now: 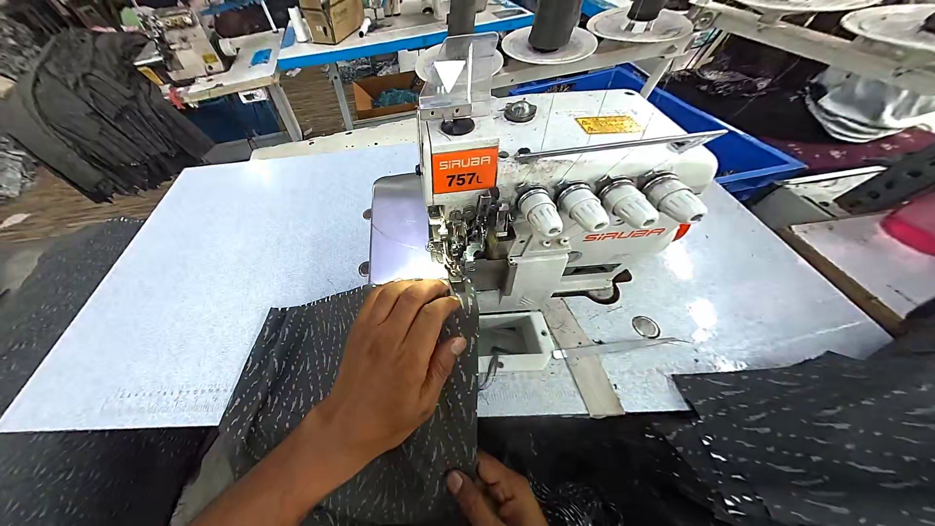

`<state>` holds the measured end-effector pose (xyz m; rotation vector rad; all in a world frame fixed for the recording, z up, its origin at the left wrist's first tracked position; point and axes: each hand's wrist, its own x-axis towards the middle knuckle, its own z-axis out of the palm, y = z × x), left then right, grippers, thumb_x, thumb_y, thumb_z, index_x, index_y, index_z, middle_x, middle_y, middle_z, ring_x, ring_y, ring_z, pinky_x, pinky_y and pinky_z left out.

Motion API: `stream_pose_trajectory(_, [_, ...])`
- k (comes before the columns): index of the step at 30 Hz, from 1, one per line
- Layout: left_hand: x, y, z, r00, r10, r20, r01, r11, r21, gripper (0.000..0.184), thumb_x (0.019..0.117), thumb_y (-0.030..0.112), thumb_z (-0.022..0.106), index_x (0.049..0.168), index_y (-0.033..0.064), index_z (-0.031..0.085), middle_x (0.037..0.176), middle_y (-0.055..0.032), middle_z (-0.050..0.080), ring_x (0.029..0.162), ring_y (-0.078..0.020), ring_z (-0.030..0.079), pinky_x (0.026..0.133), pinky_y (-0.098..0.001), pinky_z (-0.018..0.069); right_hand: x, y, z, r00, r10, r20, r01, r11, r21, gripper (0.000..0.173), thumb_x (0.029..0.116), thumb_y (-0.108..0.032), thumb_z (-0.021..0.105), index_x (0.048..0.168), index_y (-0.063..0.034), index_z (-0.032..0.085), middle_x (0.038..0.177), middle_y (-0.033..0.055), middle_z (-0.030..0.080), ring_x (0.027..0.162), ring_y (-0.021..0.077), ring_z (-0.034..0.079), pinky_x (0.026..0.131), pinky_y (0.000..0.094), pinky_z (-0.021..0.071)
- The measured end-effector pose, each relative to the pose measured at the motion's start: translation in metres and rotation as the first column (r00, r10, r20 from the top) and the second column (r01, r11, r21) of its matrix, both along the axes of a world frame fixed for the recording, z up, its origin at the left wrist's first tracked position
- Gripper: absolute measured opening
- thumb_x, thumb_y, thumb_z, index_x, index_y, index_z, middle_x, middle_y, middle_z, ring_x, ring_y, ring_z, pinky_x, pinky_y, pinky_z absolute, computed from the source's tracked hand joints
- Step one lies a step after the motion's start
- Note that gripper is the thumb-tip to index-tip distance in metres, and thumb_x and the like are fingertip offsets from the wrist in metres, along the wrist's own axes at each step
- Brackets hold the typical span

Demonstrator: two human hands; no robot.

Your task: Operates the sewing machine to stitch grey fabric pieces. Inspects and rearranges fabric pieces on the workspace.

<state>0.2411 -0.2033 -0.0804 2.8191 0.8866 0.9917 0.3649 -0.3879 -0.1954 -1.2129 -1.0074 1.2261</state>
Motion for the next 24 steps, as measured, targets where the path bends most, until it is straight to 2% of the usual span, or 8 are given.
stream_pose_trajectory(4, [-0.002, -0.002, 0.005, 0.999, 0.004, -0.043, -0.005, 1.0, -0.021, 0.043, 0.107, 0.042, 0.044, 0.128, 0.0128, 0.069, 0.137, -0.0032, 0.062, 0.131, -0.0203, 0.054, 0.109, -0.0394, 0.0449, 0.002, 0.004, -0.002, 0.999, 0.033, -0.032, -0.033, 0.999, 0.001, 0.011, 0.101, -0.007, 0.062, 0.102, 0.0005, 0.069, 0.079, 0.0032, 0.071, 0.067, 0.0075, 0.065, 0.064, 0.0282, 0.0563])
stream_pose_trajectory(9, [-0.002, 0.001, 0.01, 0.994, 0.006, -0.111, -0.007, 1.0, -0.01, 0.047, 0.1057, 0.045, 0.045, 0.13, 0.0126, 0.067, 0.14, -0.0038, 0.061, 0.133, -0.0208, 0.053, 0.11, -0.0398, 0.0436, 0.006, 0.011, -0.004, 0.997, 0.008, -0.082, -0.01, 1.0, -0.014, 0.01, 0.1007, -0.004, 0.06, 0.103, -0.0007, 0.069, 0.082, 0.0013, 0.072, 0.072, 0.0062, 0.067, 0.068, 0.0266, 0.0577])
stream_pose_trajectory(14, [-0.006, 0.014, 0.011, 0.993, -0.03, -0.111, 0.02, 0.995, -0.097, 0.055, 0.1078, 0.045, 0.035, 0.14, 0.0086, 0.059, 0.153, -0.0055, 0.052, 0.147, -0.0202, 0.042, 0.124, -0.0488, 0.0316, 0.006, 0.015, 0.007, 0.991, -0.037, -0.125, 0.042, 0.999, 0.034, 0.011, 0.1006, -0.002, 0.059, 0.103, -0.0008, 0.07, 0.084, 0.0002, 0.072, 0.074, 0.0051, 0.067, 0.069, 0.0257, 0.057])
stream_pose_trajectory(18, [-0.005, 0.047, 0.023, 0.99, -0.079, -0.119, 0.057, 0.983, -0.174, 0.054, 0.1072, 0.038, 0.03, 0.142, 0.0043, 0.054, 0.152, -0.0071, 0.052, 0.148, -0.0211, 0.04, 0.125, -0.05, 0.0273, 0.01, 0.023, 0.034, 0.979, -0.036, -0.199, 0.06, 0.991, 0.117, 0.011, 0.1014, -0.005, 0.059, 0.103, -0.0049, 0.07, 0.086, -0.0024, 0.073, 0.076, 0.0037, 0.067, 0.07, 0.0253, 0.0583])
stream_pose_trajectory(21, [-0.004, 0.073, 0.028, 0.978, -0.098, -0.182, 0.056, 0.974, -0.22, 0.054, 0.1067, 0.036, 0.03, 0.145, 0.0053, 0.053, 0.155, -0.0079, 0.05, 0.15, -0.0223, 0.037, 0.126, -0.0518, 0.0216, 0.013, 0.038, 0.043, 0.992, -0.05, -0.117, 0.066, 0.989, 0.132, 0.009, 0.1004, -0.004, 0.059, 0.102, -0.002, 0.068, 0.079, 0.0005, 0.07, 0.068, 0.0068, 0.066, 0.061, 0.0265, 0.0574])
stream_pose_trajectory(24, [-0.001, 0.097, 0.035, 0.967, -0.105, -0.231, 0.037, 0.959, -0.281, 0.053, 0.1067, 0.036, 0.031, 0.147, 0.008, 0.051, 0.158, -0.0066, 0.046, 0.153, -0.0221, 0.032, 0.127, -0.0536, 0.0161, 0.017, 0.054, 0.041, 0.993, -0.066, -0.097, 0.083, 0.979, 0.188, 0.008, 0.1008, -0.008, 0.061, 0.103, -0.0027, 0.067, 0.079, -0.0008, 0.067, 0.067, 0.0049, 0.063, 0.06, 0.0228, 0.0543])
